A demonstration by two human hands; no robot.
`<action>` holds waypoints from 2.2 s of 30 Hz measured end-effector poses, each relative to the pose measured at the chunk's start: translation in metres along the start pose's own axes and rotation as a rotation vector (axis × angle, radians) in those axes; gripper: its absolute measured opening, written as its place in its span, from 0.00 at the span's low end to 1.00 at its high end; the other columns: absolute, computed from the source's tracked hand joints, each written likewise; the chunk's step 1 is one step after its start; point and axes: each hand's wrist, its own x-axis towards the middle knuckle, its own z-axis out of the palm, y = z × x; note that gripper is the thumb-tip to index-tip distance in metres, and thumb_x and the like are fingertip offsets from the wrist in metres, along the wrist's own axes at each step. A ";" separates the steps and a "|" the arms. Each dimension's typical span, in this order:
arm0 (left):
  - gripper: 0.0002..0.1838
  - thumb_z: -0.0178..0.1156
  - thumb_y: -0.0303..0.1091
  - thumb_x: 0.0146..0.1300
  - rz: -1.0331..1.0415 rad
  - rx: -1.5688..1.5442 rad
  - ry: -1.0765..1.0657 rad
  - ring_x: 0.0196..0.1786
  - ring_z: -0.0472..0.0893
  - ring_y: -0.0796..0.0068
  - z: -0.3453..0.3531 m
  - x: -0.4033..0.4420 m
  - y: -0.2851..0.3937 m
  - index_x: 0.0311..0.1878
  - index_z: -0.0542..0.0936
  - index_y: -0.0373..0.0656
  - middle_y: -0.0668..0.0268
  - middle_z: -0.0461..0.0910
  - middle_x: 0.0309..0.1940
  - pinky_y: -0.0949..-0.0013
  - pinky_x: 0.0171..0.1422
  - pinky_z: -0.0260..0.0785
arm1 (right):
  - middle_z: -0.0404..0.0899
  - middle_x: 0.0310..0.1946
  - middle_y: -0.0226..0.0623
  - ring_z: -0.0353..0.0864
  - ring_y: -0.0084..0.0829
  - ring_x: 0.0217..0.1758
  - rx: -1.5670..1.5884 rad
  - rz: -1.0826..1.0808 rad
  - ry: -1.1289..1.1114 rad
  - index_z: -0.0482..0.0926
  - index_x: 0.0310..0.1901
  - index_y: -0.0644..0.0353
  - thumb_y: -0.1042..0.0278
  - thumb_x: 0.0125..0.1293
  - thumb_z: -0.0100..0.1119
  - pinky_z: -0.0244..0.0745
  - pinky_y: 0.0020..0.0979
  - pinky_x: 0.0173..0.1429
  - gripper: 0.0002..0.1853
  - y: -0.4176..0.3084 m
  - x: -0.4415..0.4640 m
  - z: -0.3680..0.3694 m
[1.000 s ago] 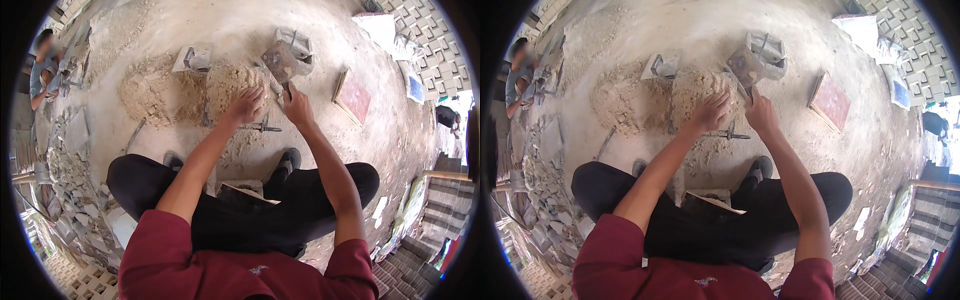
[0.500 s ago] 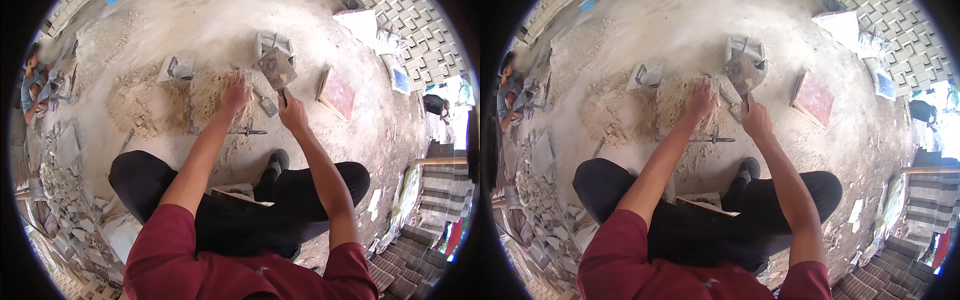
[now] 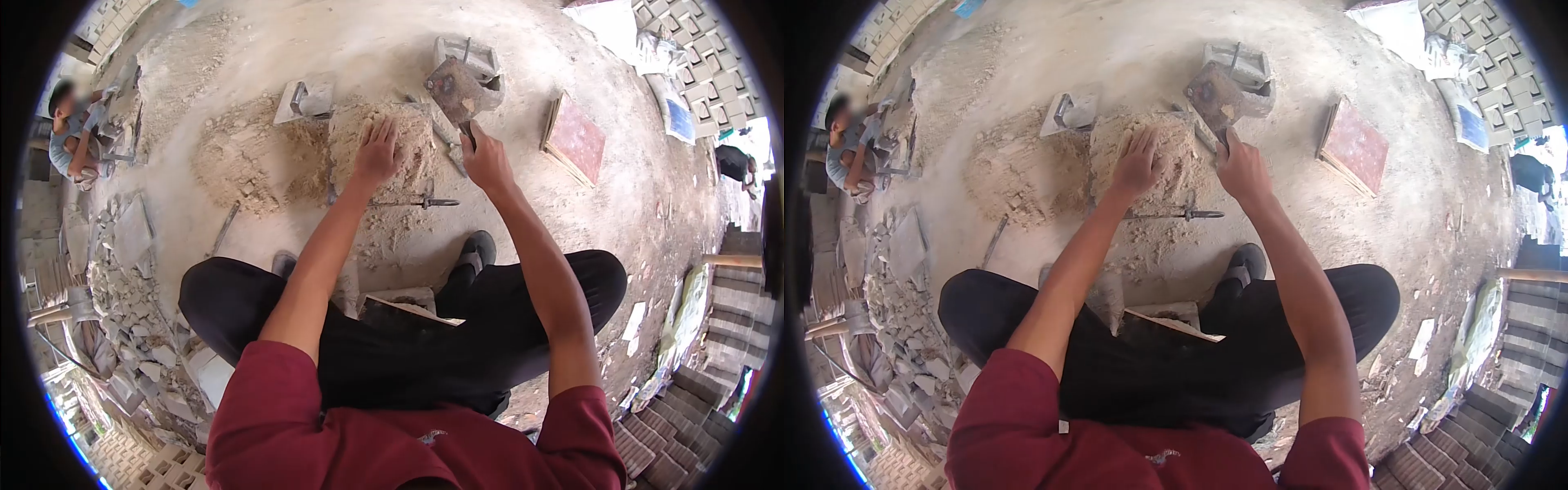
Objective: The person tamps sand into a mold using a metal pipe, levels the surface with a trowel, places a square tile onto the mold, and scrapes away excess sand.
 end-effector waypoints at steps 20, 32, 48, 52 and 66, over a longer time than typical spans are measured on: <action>0.35 0.37 0.51 0.73 -0.175 -0.106 -0.220 0.78 0.47 0.60 -0.001 0.057 -0.038 0.74 0.54 0.36 0.54 0.51 0.76 0.56 0.81 0.36 | 0.80 0.36 0.60 0.80 0.58 0.43 -0.039 0.026 -0.060 0.72 0.58 0.67 0.61 0.68 0.52 0.73 0.51 0.48 0.22 0.002 -0.014 -0.008; 0.23 0.46 0.38 0.70 -0.082 -0.225 0.065 0.69 0.64 0.51 -0.023 -0.053 -0.043 0.62 0.71 0.34 0.52 0.67 0.66 0.55 0.73 0.56 | 0.79 0.36 0.64 0.78 0.62 0.44 0.032 0.095 -0.071 0.72 0.52 0.70 0.63 0.70 0.48 0.71 0.54 0.50 0.18 -0.019 -0.026 0.042; 0.25 0.36 0.40 0.75 -0.461 -0.681 0.523 0.68 0.66 0.46 -0.025 -0.069 -0.018 0.65 0.66 0.30 0.43 0.69 0.63 0.57 0.72 0.57 | 0.78 0.36 0.65 0.79 0.60 0.42 0.107 -0.072 -0.190 0.67 0.60 0.74 0.65 0.69 0.49 0.72 0.52 0.48 0.24 -0.075 -0.073 0.091; 0.25 0.36 0.40 0.75 -0.523 -0.800 0.611 0.67 0.67 0.45 -0.024 -0.073 -0.013 0.64 0.66 0.30 0.43 0.69 0.63 0.58 0.72 0.57 | 0.78 0.36 0.63 0.79 0.60 0.40 0.063 -0.089 -0.270 0.65 0.63 0.71 0.62 0.70 0.48 0.73 0.52 0.47 0.25 -0.084 -0.084 0.097; 0.41 0.41 0.58 0.70 -0.238 0.108 -0.006 0.79 0.43 0.55 -0.011 -0.064 0.022 0.74 0.50 0.35 0.51 0.43 0.77 0.50 0.81 0.30 | 0.80 0.38 0.62 0.81 0.59 0.42 -0.006 0.025 -0.077 0.67 0.60 0.74 0.63 0.71 0.47 0.75 0.51 0.46 0.23 -0.040 -0.037 0.024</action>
